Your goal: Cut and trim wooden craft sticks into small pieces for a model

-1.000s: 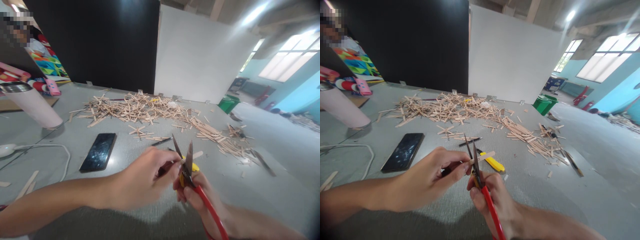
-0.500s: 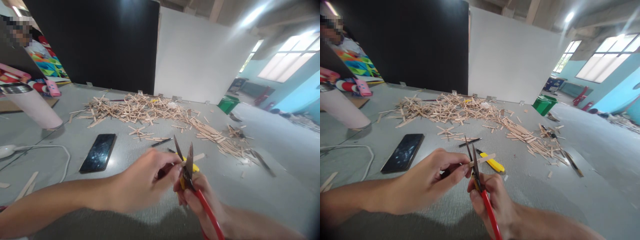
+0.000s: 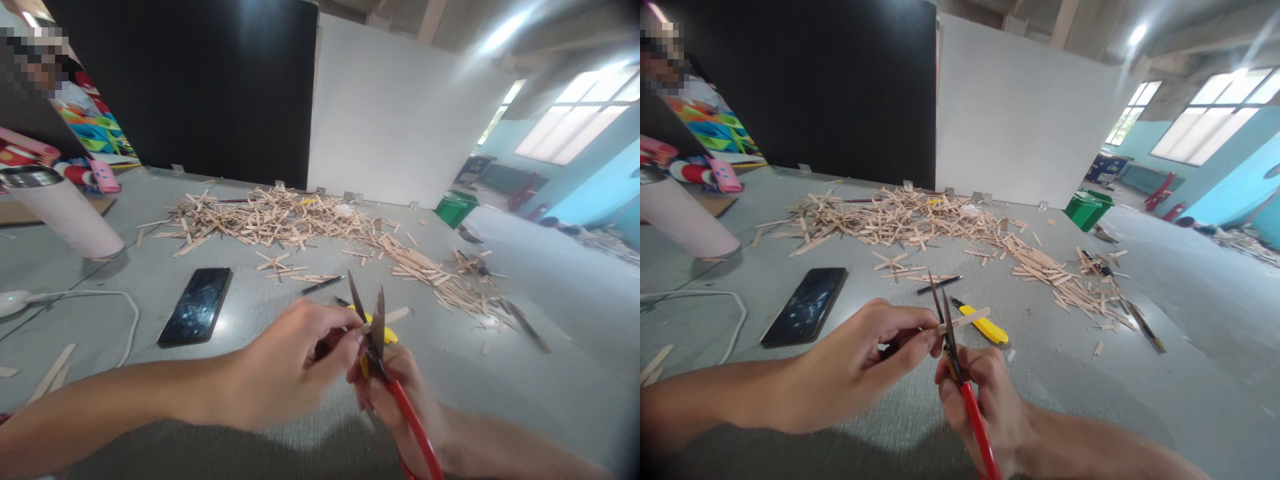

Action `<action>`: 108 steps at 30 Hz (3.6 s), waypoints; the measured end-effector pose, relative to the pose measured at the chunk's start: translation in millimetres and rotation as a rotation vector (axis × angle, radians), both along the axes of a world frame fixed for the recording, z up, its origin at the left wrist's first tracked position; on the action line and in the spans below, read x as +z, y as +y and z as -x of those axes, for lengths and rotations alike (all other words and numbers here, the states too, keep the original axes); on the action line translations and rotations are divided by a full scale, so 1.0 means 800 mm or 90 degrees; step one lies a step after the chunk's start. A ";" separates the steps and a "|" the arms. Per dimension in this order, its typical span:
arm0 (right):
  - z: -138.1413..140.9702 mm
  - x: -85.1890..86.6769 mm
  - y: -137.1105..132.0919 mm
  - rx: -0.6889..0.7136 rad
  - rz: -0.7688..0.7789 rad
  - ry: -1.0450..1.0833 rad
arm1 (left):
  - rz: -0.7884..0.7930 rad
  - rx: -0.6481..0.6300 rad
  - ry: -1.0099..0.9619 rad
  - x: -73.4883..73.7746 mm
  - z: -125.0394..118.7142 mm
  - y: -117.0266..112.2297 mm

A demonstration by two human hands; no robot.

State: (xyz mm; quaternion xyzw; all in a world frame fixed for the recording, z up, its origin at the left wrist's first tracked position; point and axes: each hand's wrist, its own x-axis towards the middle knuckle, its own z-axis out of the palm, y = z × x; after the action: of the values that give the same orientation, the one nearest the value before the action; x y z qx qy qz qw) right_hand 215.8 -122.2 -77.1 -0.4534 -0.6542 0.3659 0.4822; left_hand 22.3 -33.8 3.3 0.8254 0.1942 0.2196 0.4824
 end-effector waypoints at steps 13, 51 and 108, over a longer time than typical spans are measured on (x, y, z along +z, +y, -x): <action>-0.012 0.011 0.008 0.103 0.109 -0.046 | 0.007 0.038 -0.009 -0.008 -0.001 0.001; -0.015 0.014 0.015 0.110 0.125 0.019 | 0.031 -0.008 -0.006 -0.008 -0.006 0.007; -0.036 0.003 0.002 0.090 0.113 -0.063 | 0.035 0.023 -0.015 0.006 0.005 0.008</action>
State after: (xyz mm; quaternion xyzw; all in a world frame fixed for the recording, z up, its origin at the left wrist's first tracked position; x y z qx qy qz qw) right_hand 245.0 -120.8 -74.8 -0.4646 -0.6725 0.4324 0.3807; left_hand 18.7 -27.6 7.9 0.8055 0.2095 0.2325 0.5031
